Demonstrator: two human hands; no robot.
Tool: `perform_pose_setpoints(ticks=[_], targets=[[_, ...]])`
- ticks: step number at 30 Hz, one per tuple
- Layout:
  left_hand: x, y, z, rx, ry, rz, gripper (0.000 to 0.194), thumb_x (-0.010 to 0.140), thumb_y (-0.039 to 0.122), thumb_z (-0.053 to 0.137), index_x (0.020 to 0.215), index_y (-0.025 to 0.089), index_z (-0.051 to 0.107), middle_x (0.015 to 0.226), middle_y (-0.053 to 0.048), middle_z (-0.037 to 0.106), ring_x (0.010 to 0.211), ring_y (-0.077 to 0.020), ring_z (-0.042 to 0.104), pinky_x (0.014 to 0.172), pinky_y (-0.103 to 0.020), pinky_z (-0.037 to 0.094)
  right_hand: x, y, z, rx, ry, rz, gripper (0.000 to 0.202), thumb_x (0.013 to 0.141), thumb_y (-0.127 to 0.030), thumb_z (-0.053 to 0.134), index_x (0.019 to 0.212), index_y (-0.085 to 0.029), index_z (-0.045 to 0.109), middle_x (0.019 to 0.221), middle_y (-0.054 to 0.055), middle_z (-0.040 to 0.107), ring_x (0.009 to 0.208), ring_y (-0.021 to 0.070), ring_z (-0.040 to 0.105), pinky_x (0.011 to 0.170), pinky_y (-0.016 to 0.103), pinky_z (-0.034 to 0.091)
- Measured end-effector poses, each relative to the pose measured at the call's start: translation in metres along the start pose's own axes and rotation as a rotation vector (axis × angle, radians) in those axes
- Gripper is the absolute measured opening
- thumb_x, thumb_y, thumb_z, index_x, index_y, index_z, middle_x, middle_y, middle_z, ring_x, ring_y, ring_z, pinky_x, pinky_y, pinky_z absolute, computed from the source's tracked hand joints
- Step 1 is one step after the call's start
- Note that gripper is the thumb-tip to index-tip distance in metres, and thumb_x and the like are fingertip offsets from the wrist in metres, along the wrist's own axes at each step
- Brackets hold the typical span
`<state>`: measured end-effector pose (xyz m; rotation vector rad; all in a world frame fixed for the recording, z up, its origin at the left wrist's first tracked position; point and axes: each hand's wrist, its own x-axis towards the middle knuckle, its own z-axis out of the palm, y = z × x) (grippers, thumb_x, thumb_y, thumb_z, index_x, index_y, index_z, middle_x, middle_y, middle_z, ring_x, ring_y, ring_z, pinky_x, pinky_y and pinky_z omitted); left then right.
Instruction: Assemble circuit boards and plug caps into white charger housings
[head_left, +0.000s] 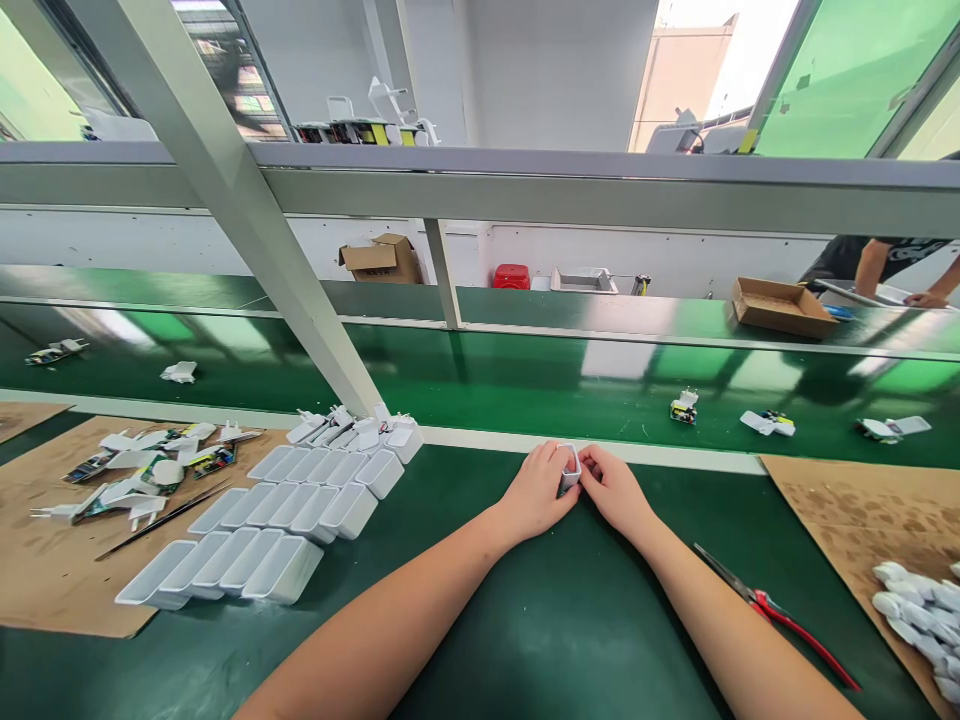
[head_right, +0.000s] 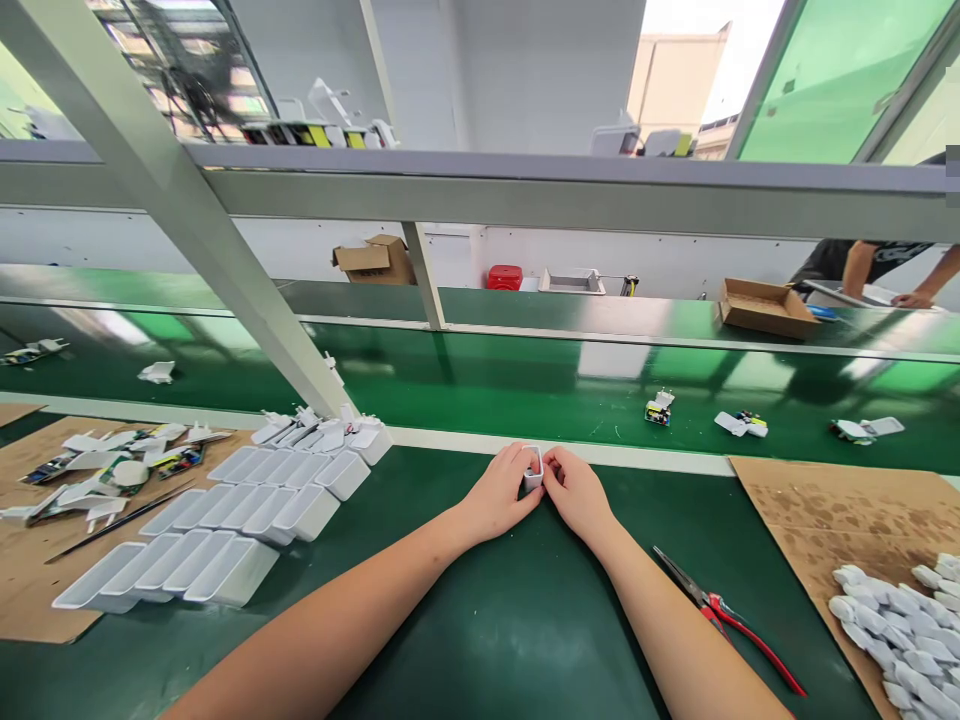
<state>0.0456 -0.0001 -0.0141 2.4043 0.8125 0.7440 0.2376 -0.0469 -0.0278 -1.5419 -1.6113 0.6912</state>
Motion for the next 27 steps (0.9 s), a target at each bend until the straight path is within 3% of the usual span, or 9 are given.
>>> perform_pose_setpoints(ticks=[27], targets=[[0.0, 0.0004, 0.0008, -0.002, 0.012, 0.007, 0.02, 0.091, 0.021, 0.067, 0.104, 0.025, 0.053, 0.115, -0.006, 0.06, 0.11, -0.0275, 0.058, 0.097, -0.044, 0.052, -0.0004, -0.0049, -0.0021, -0.001, -0.015, 0.0, 0.015, 0.096, -0.033, 0.053, 0.097, -0.026, 0.066, 0.089, 0.002, 0.074, 0.076, 0.0209, 0.065, 0.074, 0.035, 0.05]])
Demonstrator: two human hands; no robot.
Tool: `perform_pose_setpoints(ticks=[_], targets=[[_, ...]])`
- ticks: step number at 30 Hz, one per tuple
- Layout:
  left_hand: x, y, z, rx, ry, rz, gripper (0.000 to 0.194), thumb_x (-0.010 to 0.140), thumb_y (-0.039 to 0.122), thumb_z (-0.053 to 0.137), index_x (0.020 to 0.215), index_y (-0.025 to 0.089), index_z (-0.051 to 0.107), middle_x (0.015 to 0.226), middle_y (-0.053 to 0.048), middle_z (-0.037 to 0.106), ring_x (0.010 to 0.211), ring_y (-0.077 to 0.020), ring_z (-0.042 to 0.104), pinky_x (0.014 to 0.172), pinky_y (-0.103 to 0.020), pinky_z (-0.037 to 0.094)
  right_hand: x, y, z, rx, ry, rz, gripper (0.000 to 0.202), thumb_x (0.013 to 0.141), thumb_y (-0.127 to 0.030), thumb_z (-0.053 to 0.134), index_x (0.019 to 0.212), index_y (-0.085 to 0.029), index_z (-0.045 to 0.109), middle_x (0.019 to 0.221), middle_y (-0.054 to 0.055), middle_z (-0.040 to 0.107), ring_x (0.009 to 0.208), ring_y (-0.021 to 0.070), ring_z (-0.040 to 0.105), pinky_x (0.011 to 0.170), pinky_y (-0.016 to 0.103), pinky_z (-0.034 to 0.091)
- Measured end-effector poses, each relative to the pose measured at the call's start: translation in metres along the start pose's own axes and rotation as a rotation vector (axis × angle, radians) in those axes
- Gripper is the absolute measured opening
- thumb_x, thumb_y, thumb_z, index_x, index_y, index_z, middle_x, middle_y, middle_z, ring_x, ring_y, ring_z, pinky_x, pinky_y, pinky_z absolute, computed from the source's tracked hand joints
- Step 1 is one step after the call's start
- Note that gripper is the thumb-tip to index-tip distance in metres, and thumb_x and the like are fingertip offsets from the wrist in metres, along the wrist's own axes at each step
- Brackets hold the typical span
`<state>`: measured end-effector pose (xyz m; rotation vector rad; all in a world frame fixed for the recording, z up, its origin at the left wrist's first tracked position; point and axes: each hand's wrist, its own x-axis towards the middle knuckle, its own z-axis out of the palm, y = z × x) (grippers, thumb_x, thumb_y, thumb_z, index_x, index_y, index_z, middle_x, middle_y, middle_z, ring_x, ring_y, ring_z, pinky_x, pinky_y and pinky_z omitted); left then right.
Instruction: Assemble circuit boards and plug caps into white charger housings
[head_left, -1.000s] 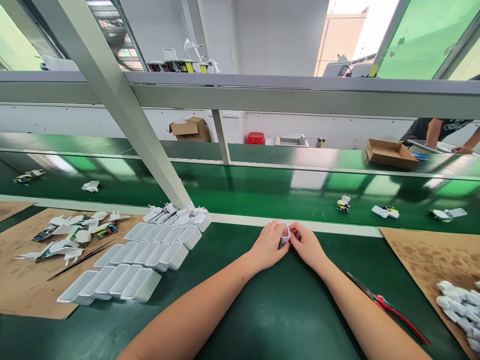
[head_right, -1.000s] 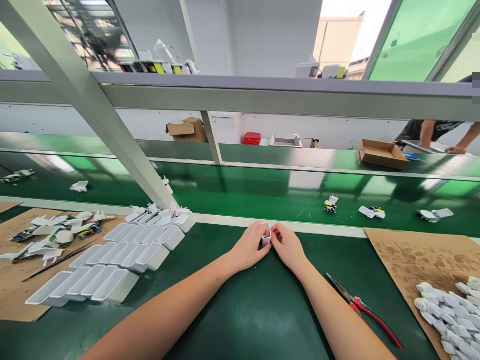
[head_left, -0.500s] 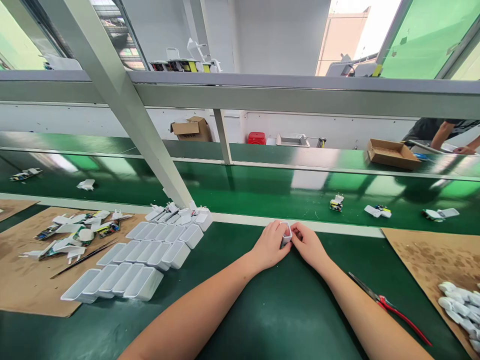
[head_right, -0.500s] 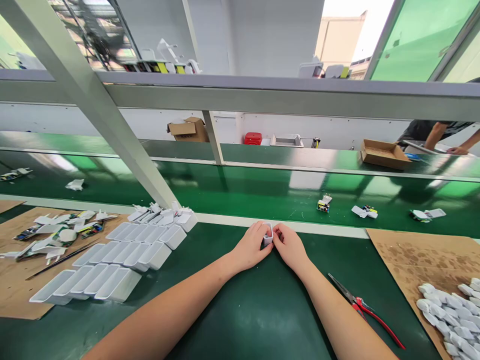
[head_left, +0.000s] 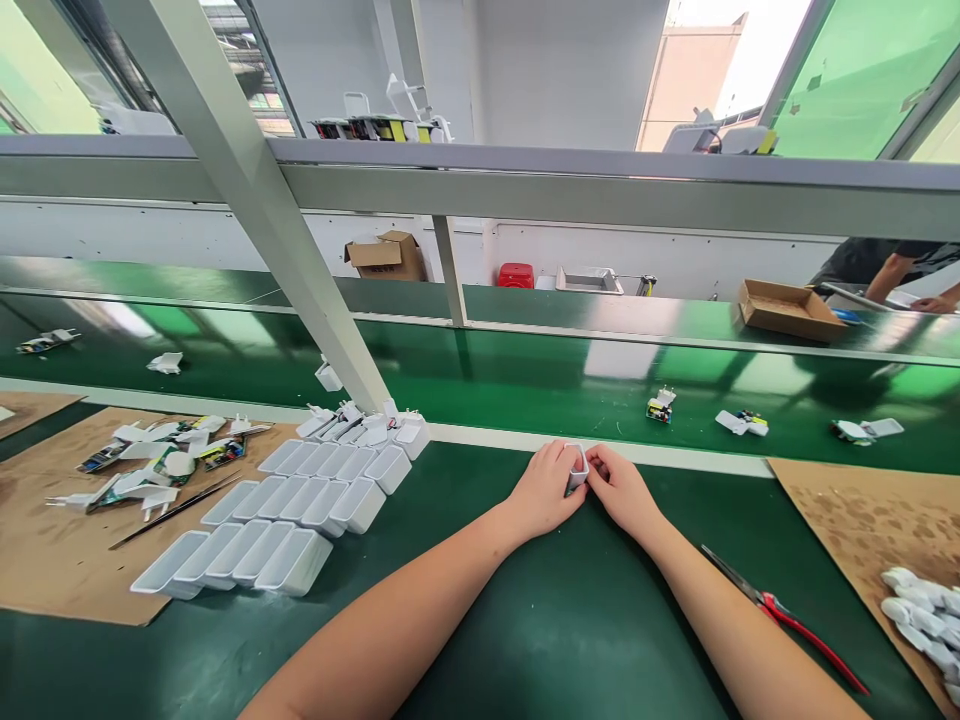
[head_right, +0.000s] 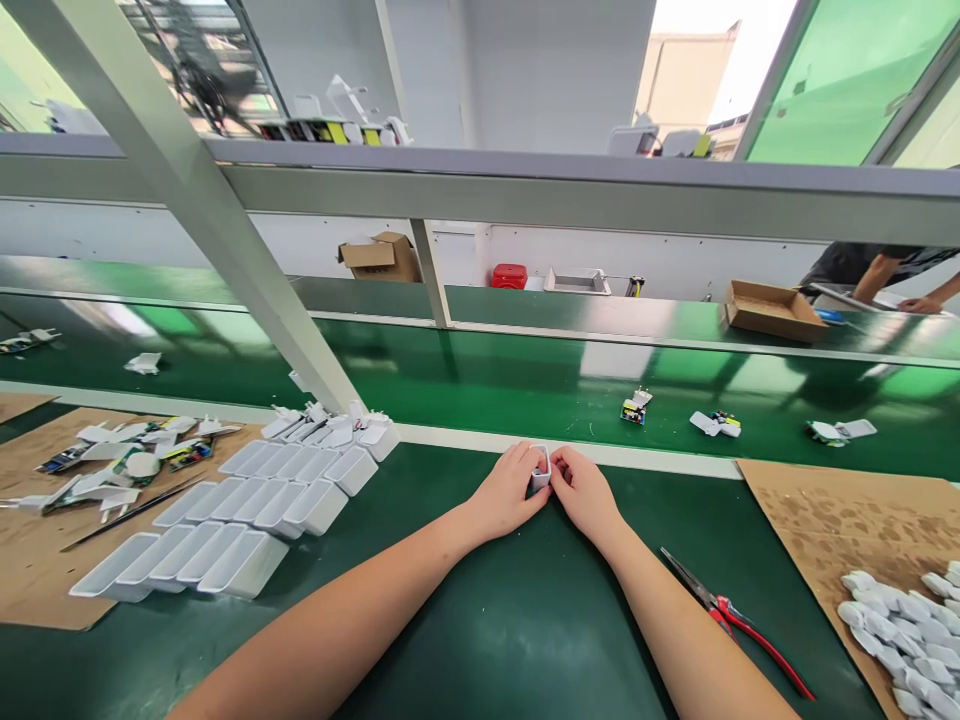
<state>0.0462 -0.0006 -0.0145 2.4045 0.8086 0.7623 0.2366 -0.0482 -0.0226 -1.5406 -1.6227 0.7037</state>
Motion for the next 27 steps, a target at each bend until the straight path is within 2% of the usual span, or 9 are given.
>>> perform_pose_setpoints(ticks=[14, 27], targets=[[-0.0001, 0.003, -0.0014, 0.001, -0.001, -0.005, 0.02, 0.091, 0.02, 0.067, 0.104, 0.024, 0.053, 0.114, -0.006, 0.06, 0.109, -0.0272, 0.058, 0.097, -0.044, 0.051, -0.0011, -0.0001, 0.0008, 0.001, 0.004, -0.012, 0.015, 0.097, -0.033, 0.053, 0.097, -0.025, 0.065, 0.089, 0.001, 0.073, 0.076, 0.0201, 0.064, 0.074, 0.034, 0.05], [0.0001, -0.0042, 0.001, -0.041, 0.004, 0.016, 0.021, 0.091, 0.019, 0.067, 0.106, 0.025, 0.054, 0.116, -0.006, 0.06, 0.11, -0.0277, 0.057, 0.099, -0.045, 0.05, -0.0013, 0.0018, 0.0004, 0.015, 0.016, -0.006, 0.011, 0.094, -0.03, 0.056, 0.095, -0.026, 0.066, 0.087, 0.0, 0.073, 0.075, 0.0193, 0.063, 0.073, 0.033, 0.05]])
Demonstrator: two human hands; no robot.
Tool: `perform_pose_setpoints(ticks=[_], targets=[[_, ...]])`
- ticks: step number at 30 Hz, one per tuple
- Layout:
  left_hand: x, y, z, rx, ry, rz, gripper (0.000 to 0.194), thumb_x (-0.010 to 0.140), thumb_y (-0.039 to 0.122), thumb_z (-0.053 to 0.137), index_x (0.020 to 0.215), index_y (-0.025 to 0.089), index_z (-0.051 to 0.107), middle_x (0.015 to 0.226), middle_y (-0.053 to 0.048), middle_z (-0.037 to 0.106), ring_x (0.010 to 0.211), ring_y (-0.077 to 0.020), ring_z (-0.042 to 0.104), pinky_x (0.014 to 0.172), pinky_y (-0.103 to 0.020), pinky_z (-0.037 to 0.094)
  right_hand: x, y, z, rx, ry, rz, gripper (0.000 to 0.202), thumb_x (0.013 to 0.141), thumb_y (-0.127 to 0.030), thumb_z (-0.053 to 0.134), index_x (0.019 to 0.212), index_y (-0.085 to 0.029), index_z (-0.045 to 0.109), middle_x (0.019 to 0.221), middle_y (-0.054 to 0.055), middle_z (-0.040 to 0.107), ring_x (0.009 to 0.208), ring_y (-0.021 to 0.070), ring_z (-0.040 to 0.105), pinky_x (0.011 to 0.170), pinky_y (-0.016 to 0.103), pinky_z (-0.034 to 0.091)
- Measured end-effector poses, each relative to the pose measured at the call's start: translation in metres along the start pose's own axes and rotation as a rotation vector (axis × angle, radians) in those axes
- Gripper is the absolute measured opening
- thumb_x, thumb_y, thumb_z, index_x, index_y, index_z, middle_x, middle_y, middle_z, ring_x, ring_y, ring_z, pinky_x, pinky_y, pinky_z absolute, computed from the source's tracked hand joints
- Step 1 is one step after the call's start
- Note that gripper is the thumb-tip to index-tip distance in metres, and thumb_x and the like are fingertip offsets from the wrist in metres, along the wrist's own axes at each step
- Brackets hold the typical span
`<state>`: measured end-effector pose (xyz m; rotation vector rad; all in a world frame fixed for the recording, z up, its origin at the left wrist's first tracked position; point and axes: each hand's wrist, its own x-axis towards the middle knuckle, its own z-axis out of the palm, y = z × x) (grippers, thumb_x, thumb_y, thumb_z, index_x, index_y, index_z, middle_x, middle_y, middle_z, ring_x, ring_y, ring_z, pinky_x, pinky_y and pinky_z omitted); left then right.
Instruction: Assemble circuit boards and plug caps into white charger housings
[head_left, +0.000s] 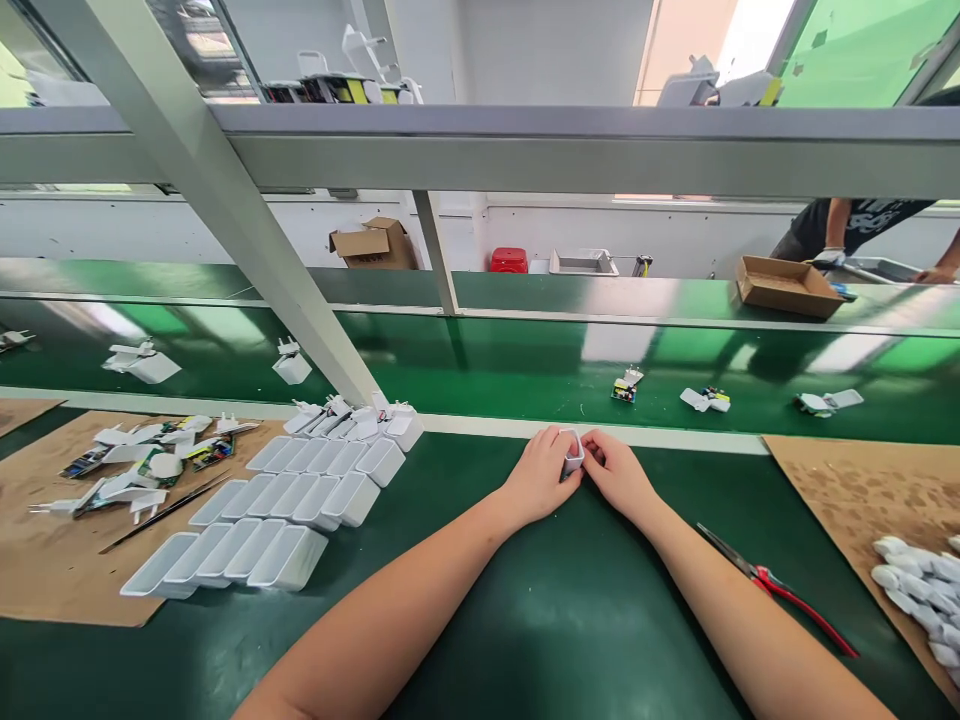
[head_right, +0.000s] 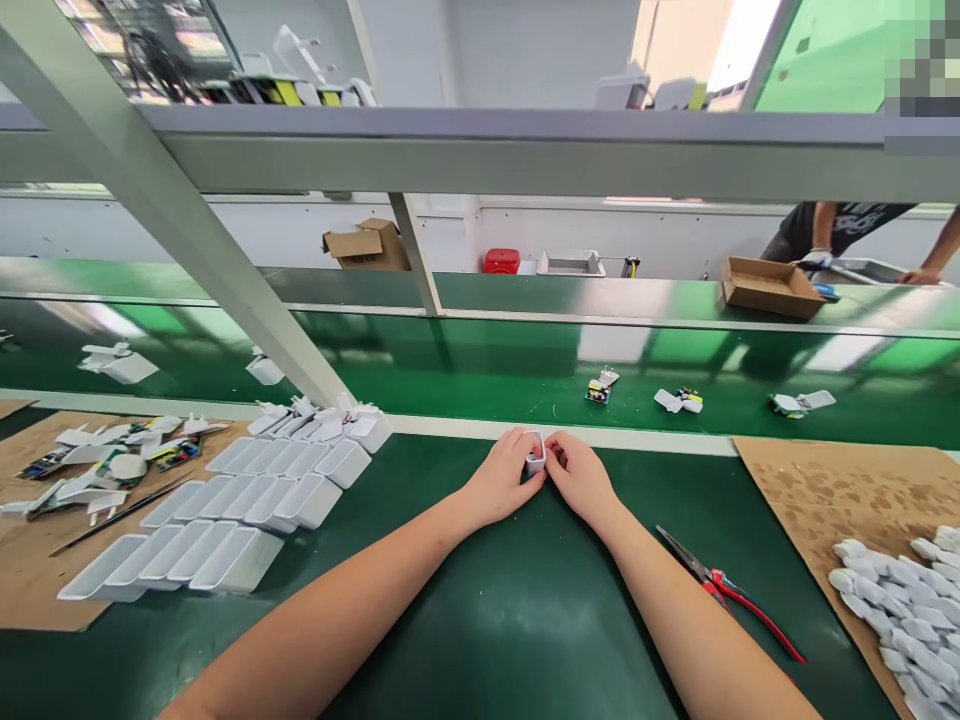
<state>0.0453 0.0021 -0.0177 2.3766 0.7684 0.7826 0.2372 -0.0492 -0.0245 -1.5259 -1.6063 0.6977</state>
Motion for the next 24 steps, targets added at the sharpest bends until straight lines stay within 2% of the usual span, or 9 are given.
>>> perform_pose_setpoints(ticks=[6, 9, 12, 19, 22, 24], targets=[[0.001, -0.001, -0.003, -0.085, 0.061, -0.021, 0.016, 0.097, 0.025, 0.066, 0.106, 0.024, 0.052, 0.115, -0.006, 0.059, 0.111, -0.0253, 0.057, 0.1, -0.042, 0.051, -0.001, -0.001, 0.0, 0.023, 0.037, -0.01, 0.02, 0.102, -0.04, 0.054, 0.097, -0.025, 0.067, 0.084, 0.0, 0.071, 0.073, 0.0188, 0.062, 0.071, 0.032, 0.049], [0.001, -0.004, -0.003, -0.21, 0.166, -0.104, 0.019, 0.1, 0.032, 0.067, 0.107, 0.024, 0.052, 0.119, -0.007, 0.058, 0.114, -0.0246, 0.058, 0.099, -0.04, 0.051, -0.001, -0.004, 0.0, 0.003, 0.042, -0.024, 0.026, 0.104, -0.043, 0.053, 0.092, -0.025, 0.067, 0.082, 0.001, 0.07, 0.073, 0.0195, 0.06, 0.071, 0.032, 0.047], [0.002, -0.007, -0.001, -0.338, 0.247, -0.21, 0.025, 0.1, 0.037, 0.069, 0.109, 0.024, 0.05, 0.122, -0.008, 0.058, 0.104, -0.0218, 0.06, 0.088, -0.036, 0.053, -0.003, -0.006, -0.001, -0.019, 0.021, -0.048, 0.029, 0.105, -0.045, 0.053, 0.089, -0.025, 0.067, 0.08, 0.001, 0.069, 0.073, 0.0202, 0.06, 0.071, 0.032, 0.046], [0.003, -0.008, 0.0, -0.39, 0.235, -0.287, 0.034, 0.101, 0.044, 0.067, 0.118, 0.024, 0.046, 0.101, -0.002, 0.062, 0.081, -0.0164, 0.06, 0.076, -0.032, 0.051, -0.008, -0.004, 0.003, -0.045, 0.074, -0.026, 0.032, 0.104, -0.049, 0.053, 0.086, -0.025, 0.066, 0.075, 0.0, 0.067, 0.071, 0.0202, 0.06, 0.07, 0.032, 0.046], [0.001, -0.006, 0.0, -0.372, 0.213, -0.268, 0.037, 0.098, 0.041, 0.071, 0.12, 0.024, 0.047, 0.104, -0.003, 0.063, 0.083, -0.0172, 0.061, 0.077, -0.033, 0.052, 0.0, 0.004, 0.001, -0.063, 0.129, 0.042, 0.036, 0.102, -0.054, 0.052, 0.086, -0.025, 0.065, 0.075, 0.0, 0.069, 0.07, 0.0206, 0.063, 0.068, 0.032, 0.048], [0.001, -0.005, 0.0, -0.347, 0.214, -0.248, 0.037, 0.096, 0.038, 0.073, 0.12, 0.024, 0.048, 0.109, -0.005, 0.063, 0.089, -0.0192, 0.063, 0.082, -0.035, 0.053, 0.016, 0.01, -0.007, -0.089, 0.161, 0.108, 0.036, 0.101, -0.055, 0.049, 0.088, -0.024, 0.064, 0.076, 0.001, 0.07, 0.068, 0.0207, 0.065, 0.066, 0.032, 0.05]])
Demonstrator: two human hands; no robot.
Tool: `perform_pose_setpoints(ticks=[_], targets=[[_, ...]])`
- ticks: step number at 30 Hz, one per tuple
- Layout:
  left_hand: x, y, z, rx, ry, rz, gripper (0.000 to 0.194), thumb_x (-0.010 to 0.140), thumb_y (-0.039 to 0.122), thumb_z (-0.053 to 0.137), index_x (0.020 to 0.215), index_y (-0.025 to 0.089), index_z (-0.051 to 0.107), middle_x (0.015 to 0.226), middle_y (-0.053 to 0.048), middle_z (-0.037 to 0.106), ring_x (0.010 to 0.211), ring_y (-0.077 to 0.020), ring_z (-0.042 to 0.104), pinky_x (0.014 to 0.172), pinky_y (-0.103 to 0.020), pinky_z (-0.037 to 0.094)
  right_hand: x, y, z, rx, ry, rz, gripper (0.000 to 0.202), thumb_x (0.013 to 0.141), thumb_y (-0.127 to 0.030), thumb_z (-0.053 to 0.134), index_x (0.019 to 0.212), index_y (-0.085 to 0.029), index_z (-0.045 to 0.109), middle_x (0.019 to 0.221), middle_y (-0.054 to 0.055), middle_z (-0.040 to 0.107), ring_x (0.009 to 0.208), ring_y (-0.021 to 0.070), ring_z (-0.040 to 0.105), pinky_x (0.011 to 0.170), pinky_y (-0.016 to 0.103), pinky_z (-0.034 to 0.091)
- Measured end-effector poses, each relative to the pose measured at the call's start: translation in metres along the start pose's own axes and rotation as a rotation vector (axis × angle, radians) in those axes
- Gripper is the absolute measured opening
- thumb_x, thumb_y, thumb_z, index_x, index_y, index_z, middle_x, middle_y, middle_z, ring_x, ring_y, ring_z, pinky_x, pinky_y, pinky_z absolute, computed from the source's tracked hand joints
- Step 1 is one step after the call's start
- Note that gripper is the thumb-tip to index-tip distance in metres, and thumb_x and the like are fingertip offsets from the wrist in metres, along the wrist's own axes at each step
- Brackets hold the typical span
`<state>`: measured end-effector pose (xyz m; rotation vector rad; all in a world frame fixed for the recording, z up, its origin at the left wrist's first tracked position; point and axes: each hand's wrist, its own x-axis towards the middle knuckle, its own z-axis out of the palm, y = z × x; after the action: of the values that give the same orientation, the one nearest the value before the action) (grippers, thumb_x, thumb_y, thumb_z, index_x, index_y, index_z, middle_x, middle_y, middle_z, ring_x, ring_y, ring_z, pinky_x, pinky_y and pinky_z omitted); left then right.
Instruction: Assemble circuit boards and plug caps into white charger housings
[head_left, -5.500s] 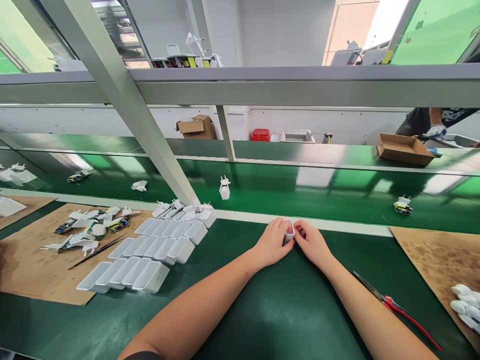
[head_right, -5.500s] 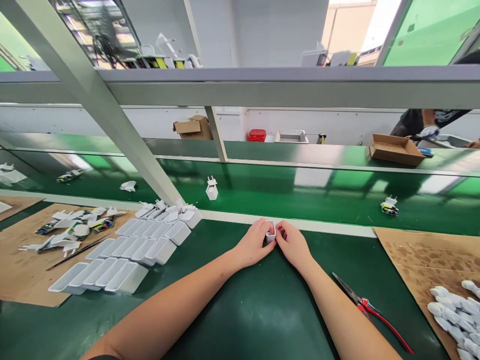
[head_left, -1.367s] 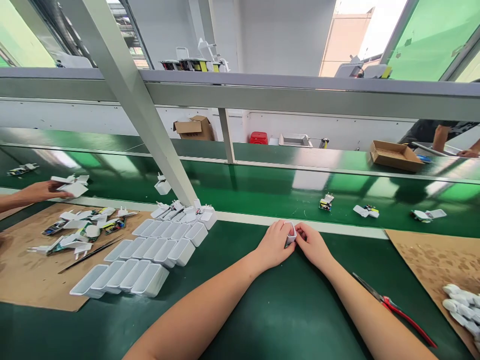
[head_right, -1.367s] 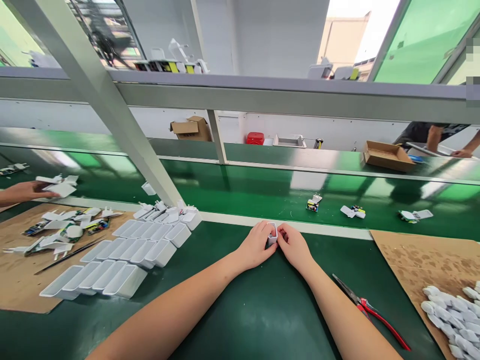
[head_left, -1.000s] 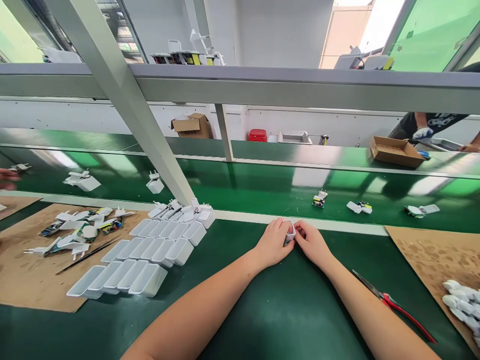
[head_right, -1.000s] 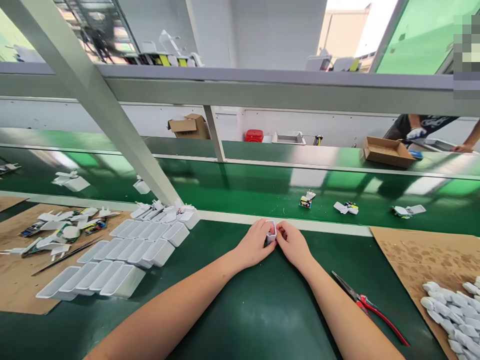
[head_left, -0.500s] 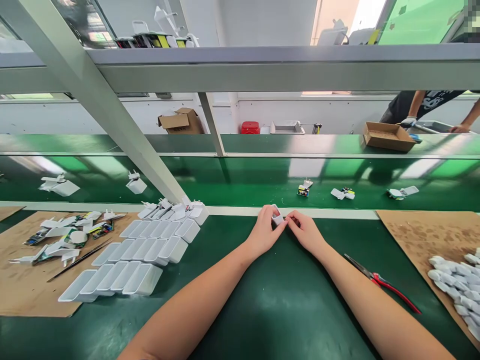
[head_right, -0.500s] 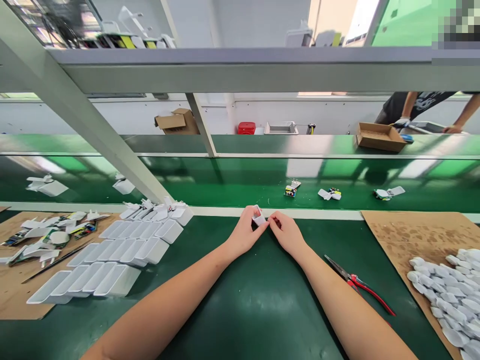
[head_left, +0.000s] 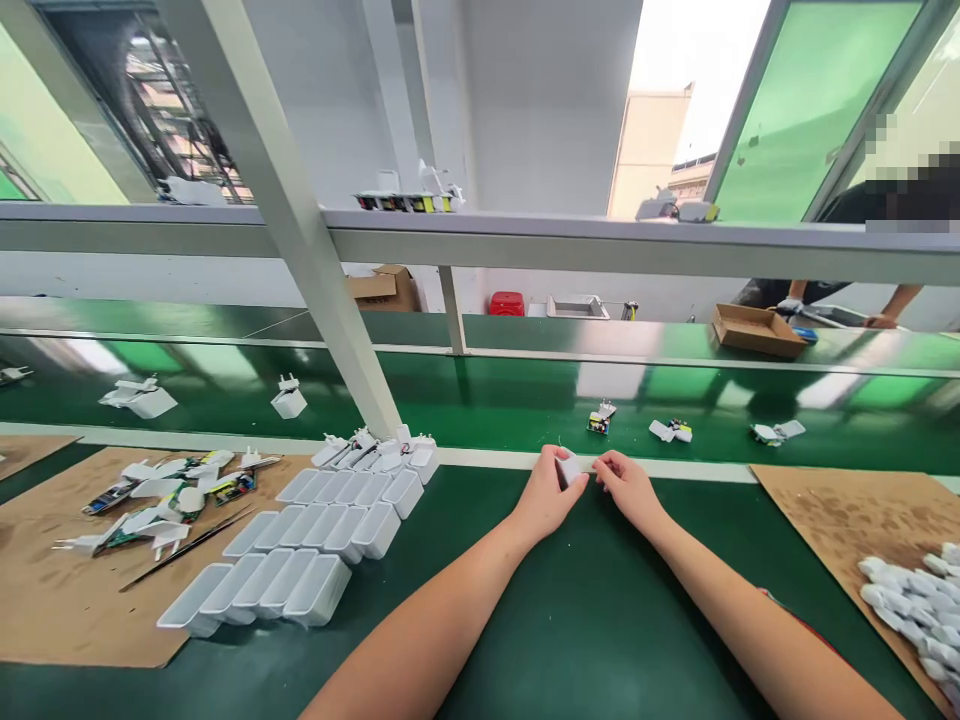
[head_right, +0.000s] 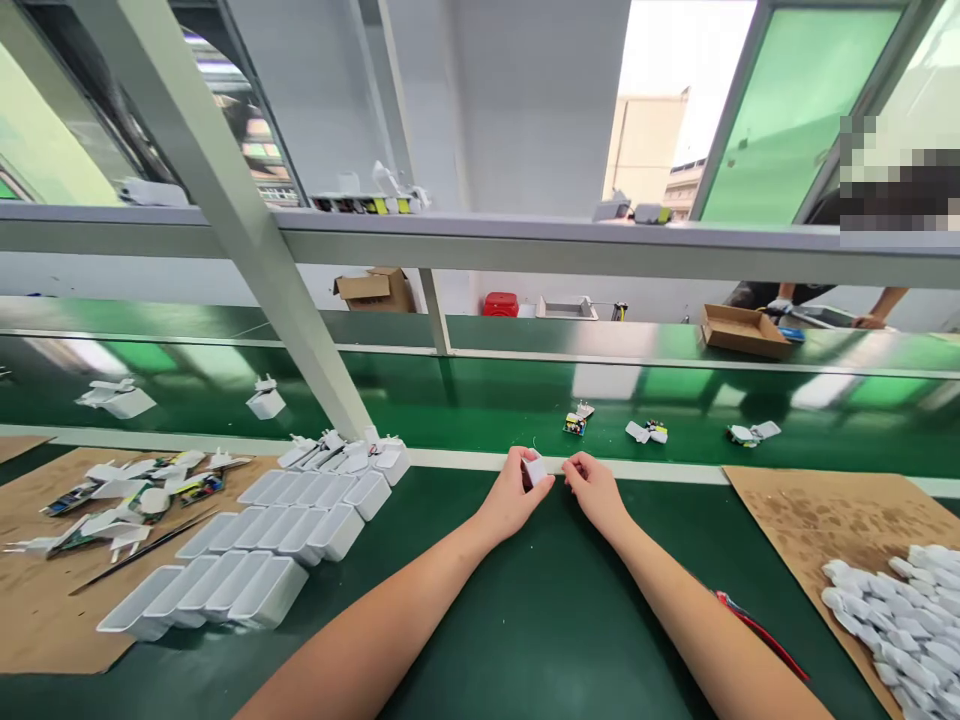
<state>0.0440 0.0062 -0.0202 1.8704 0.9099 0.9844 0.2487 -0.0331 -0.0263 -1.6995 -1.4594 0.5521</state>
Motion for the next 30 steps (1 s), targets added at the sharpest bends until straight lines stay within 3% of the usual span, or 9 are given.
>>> perform_pose_setpoints(ticks=[5, 9, 14, 18, 21, 23, 26, 30], targets=[[0.001, 0.001, 0.0, 0.048, 0.006, 0.046, 0.038, 0.091, 0.029, 0.074, 0.119, 0.024, 0.049, 0.121, -0.008, 0.06, 0.112, -0.0254, 0.061, 0.099, -0.043, 0.052, 0.071, -0.002, -0.018, -0.183, 0.112, 0.197, 0.042, 0.1, -0.059, 0.058, 0.104, -0.018, 0.066, 0.092, 0.009, 0.074, 0.087, 0.0263, 0.072, 0.079, 0.039, 0.056], [0.002, 0.001, 0.0, 0.068, -0.014, 0.063, 0.038, 0.089, 0.028, 0.075, 0.116, 0.024, 0.05, 0.122, -0.008, 0.059, 0.116, -0.0277, 0.059, 0.101, -0.046, 0.051, 0.117, -0.016, -0.008, -0.313, 0.105, 0.328, 0.044, 0.101, -0.053, 0.07, 0.125, -0.016, 0.068, 0.125, 0.012, 0.072, 0.11, 0.0265, 0.071, 0.097, 0.047, 0.06], [0.003, 0.002, 0.0, 0.096, -0.042, 0.062, 0.037, 0.087, 0.026, 0.077, 0.113, 0.024, 0.05, 0.12, -0.008, 0.061, 0.112, -0.0274, 0.059, 0.099, -0.046, 0.052, 0.141, -0.031, 0.018, -0.324, 0.049, 0.395, 0.041, 0.104, -0.041, 0.071, 0.139, -0.019, 0.064, 0.142, 0.011, 0.066, 0.122, 0.0277, 0.069, 0.103, 0.051, 0.061], [0.003, 0.005, -0.001, 0.117, -0.064, 0.046, 0.036, 0.086, 0.027, 0.077, 0.111, 0.024, 0.05, 0.119, -0.008, 0.061, 0.111, -0.0282, 0.059, 0.099, -0.047, 0.052, 0.151, -0.04, 0.018, -0.161, -0.049, 0.401, 0.04, 0.104, -0.04, 0.071, 0.137, -0.019, 0.065, 0.14, 0.011, 0.067, 0.12, 0.0268, 0.07, 0.101, 0.049, 0.062], [0.003, 0.008, -0.002, 0.121, -0.081, 0.04, 0.035, 0.088, 0.029, 0.076, 0.111, 0.024, 0.05, 0.12, -0.009, 0.062, 0.113, -0.0288, 0.06, 0.099, -0.046, 0.051, 0.144, -0.048, 0.009, 0.051, -0.129, 0.406, 0.038, 0.104, -0.04, 0.071, 0.135, -0.018, 0.066, 0.135, 0.01, 0.069, 0.114, 0.0253, 0.072, 0.097, 0.047, 0.064], [0.002, 0.011, -0.003, 0.114, -0.1, 0.036, 0.037, 0.088, 0.032, 0.076, 0.113, 0.024, 0.05, 0.121, -0.009, 0.063, 0.113, -0.0287, 0.062, 0.097, -0.044, 0.052, 0.127, -0.052, -0.001, 0.227, -0.167, 0.392, 0.035, 0.103, -0.042, 0.073, 0.124, -0.015, 0.07, 0.121, 0.01, 0.074, 0.104, 0.0235, 0.075, 0.092, 0.044, 0.066], [-0.001, 0.015, -0.006, 0.089, -0.174, 0.028, 0.05, 0.085, 0.043, 0.082, 0.12, 0.025, 0.051, 0.114, -0.006, 0.068, 0.101, -0.027, 0.066, 0.084, -0.039, 0.053, 0.081, -0.054, -0.025, 0.497, -0.177, 0.328, 0.037, 0.1, -0.052, 0.073, 0.105, -0.015, 0.074, 0.101, 0.011, 0.078, 0.096, 0.0236, 0.077, 0.095, 0.044, 0.068], [-0.004, 0.019, -0.008, 0.039, -0.395, 0.138, 0.072, 0.076, 0.052, 0.09, 0.13, 0.026, 0.05, 0.107, -0.004, 0.071, 0.091, -0.0256, 0.07, 0.076, -0.035, 0.053, -0.002, -0.049, -0.057, 0.777, -0.108, 0.254, 0.043, 0.093, -0.065, 0.075, 0.111, -0.026, 0.075, 0.118, 0.007, 0.081, 0.115, 0.0249, 0.078, 0.109, 0.042, 0.065]])
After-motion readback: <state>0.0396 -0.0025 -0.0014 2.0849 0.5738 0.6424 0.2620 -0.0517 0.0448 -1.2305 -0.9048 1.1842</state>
